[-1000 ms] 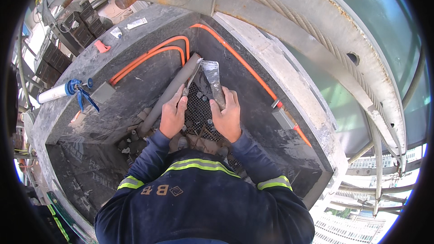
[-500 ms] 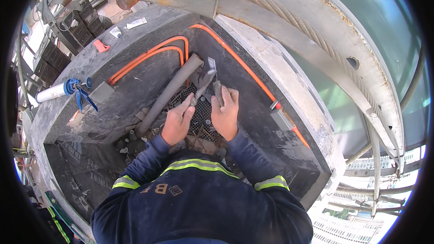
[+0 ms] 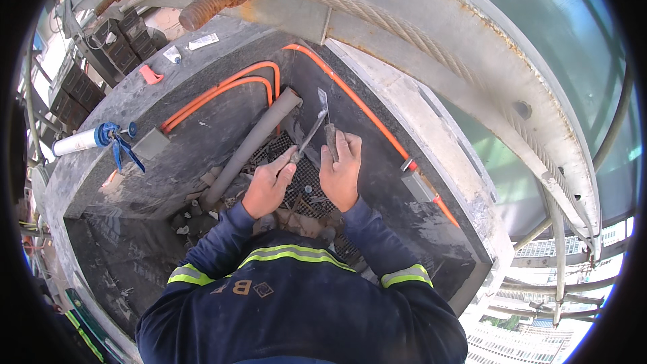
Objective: The person applies a white sealant along the edge of a concrete ledge using a caulking gun and smooths it with a putty knife. The person repeatedly scrapes and smooths the applied sealant to create a clean finish.
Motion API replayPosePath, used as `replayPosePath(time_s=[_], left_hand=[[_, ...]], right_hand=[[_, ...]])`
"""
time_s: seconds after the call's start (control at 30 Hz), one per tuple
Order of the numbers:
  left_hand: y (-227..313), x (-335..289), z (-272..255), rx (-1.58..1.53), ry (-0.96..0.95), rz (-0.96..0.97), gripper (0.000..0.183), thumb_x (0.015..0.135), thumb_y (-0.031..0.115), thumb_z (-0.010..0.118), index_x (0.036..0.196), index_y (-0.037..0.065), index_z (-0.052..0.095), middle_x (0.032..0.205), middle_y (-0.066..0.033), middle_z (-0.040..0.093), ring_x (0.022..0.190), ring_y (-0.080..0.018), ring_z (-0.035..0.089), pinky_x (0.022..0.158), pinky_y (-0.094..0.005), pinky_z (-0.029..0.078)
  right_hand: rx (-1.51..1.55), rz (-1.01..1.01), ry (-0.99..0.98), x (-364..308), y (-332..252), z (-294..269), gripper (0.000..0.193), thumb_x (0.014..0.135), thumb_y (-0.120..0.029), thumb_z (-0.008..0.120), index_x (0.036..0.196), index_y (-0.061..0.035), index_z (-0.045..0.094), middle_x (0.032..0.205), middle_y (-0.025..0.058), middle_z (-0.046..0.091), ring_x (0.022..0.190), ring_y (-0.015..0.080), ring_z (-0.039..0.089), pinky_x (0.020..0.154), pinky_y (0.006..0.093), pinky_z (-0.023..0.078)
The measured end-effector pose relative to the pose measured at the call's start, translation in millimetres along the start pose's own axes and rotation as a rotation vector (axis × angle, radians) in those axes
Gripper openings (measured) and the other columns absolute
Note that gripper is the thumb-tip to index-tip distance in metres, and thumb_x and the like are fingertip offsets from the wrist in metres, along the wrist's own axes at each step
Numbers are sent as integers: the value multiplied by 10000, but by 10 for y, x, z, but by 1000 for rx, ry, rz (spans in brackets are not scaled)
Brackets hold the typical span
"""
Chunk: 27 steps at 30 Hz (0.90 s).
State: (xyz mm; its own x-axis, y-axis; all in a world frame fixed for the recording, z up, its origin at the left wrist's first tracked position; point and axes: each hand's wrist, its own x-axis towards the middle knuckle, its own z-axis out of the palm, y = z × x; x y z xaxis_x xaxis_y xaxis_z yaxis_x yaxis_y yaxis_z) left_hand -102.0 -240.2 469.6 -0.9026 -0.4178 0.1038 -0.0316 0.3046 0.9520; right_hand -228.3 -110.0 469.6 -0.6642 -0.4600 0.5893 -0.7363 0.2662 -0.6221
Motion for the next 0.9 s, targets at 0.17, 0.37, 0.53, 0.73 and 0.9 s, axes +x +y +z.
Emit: replayPosePath(time_s=[0.17, 0.37, 0.53, 0.73, 0.9], left_hand=[[-101, 25, 67, -54, 27, 80, 458, 1038, 247, 507, 1387, -48, 524, 986, -295, 668, 865, -336, 693, 800, -357, 508], [39, 107, 140, -102, 56, -27, 452, 1040, 250, 502, 1373, -54, 533, 1123, -305, 655, 1031, -383, 678, 894, -360, 501], [-56, 176, 162, -21, 99, 136, 446, 1037, 248, 507, 1368, -50, 538, 1089, -295, 664, 968, -400, 676, 857, -377, 510], [-5, 203, 111, -56, 51, 35, 434, 1021, 227, 523, 1358, -47, 547, 1072, -290, 670, 996, -406, 671, 847, -400, 508], [-100, 221, 160, -24, 123, 181, 437, 1042, 225, 516, 1390, -39, 528, 698, -140, 582, 629, -214, 596, 661, -337, 493]], right_hand=[[-12, 5, 23, 55, 12, -82, 393, 847, 48, 635, 1234, 95, 580, 1101, 190, 532, 992, 323, 563, 863, 385, 477], [-41, -10, 33, 31, -38, -110, 415, 834, 67, 630, 1243, 97, 569, 1102, 206, 524, 996, 349, 559, 849, 401, 477], [-16, 41, 5, 67, -11, -124, 425, 830, 59, 639, 1247, 95, 567, 1104, 202, 529, 988, 344, 558, 849, 402, 474], [-1, 24, 6, 24, 30, -152, 385, 852, 42, 634, 1227, 106, 572, 1089, 203, 537, 972, 351, 562, 847, 404, 474], [-11, 28, 38, -17, 3, -141, 376, 879, 4, 625, 1246, 76, 586, 1100, 172, 544, 997, 296, 560, 869, 364, 473]])
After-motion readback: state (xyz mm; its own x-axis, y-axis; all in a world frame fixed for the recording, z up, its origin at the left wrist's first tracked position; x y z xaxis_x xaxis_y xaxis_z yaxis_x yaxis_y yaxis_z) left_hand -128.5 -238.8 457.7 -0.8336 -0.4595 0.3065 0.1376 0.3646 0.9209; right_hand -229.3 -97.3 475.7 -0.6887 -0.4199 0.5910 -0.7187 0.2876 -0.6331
